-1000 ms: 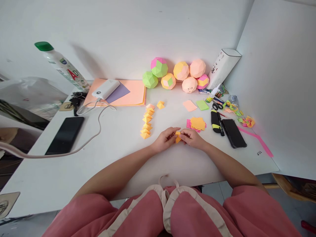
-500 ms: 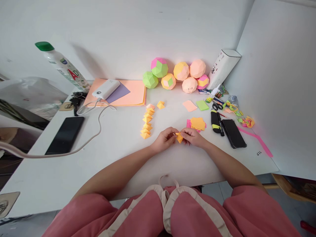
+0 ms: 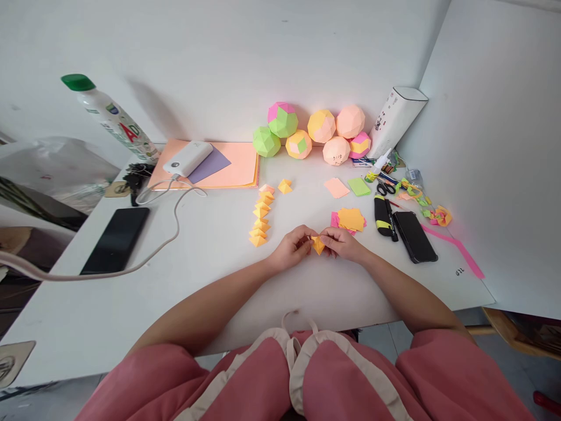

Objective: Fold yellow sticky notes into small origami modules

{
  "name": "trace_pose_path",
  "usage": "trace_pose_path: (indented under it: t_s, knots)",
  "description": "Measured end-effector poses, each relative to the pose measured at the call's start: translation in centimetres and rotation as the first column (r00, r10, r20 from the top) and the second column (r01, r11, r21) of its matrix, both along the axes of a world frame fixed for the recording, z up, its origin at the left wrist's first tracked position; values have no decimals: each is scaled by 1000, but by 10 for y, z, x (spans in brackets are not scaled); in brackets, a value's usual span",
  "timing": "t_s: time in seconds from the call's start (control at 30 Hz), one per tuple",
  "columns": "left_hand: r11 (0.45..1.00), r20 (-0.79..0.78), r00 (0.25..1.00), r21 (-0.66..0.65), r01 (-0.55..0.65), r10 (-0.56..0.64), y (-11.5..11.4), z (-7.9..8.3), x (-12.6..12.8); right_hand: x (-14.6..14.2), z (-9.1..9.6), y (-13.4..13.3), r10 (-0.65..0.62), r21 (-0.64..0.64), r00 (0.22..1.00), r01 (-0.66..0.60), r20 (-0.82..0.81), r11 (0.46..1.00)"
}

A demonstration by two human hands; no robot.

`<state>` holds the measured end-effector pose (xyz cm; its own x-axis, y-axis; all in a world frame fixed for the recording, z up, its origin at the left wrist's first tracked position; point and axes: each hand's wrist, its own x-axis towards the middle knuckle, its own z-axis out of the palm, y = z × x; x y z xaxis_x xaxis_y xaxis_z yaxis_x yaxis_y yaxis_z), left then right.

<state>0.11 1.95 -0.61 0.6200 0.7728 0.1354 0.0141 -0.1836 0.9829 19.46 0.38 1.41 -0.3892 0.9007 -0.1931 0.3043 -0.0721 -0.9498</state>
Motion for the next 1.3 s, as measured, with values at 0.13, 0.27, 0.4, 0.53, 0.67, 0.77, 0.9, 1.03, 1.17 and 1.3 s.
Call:
trace_pose_path:
  t_s: [0.13, 0.27, 0.4, 0.53, 0.67, 0.77, 0.9, 1.03, 1.17, 1.3]
  knots:
    - [998, 12, 1000, -56, 11, -10, -1, 0, -1, 0, -1, 0, -6, -10, 1000, 6, 10, 1000]
    - [996, 23, 1000, -92, 8, -5, -1, 0, -1, 0, -1, -1, -15, -8, 1000, 15, 14, 1000]
    - [995, 33, 999, -98, 15, -12, -1, 0, -1, -1, 0, -1, -17, -3, 1000, 17, 21, 1000]
    - [996, 39, 999, -91, 23, -20, -1, -1, -2, -1, 0, -1, -20, -4, 999, 20, 27, 1000]
    - [994, 19, 1000, -109, 3, -1, -1, -1, -1, -1, -1, -1, -24, 4, 1000, 24, 18, 1000]
    - [993, -23, 999, -109, -48, 46, -1, 2, 1, -1, -3, -1, -24, 25, 1000, 24, 17, 999]
    - [997, -102, 992, -21, -77, 75, -1, 8, 3, 1, -8, -1, -25, 64, 1000, 24, 8, 998]
    - [990, -120, 987, -80, -113, 103, -1, 8, 4, 1, -8, -1, -35, 86, 999, 37, -25, 996]
    - [964, -101, 989, -233, -130, 108, -2, 6, 4, -1, -5, -3, -54, 89, 998, 56, -32, 994]
    - [962, -116, 991, -256, -92, 63, -2, 8, 3, -5, -2, -5, -57, 188, 998, 53, 17, 981]
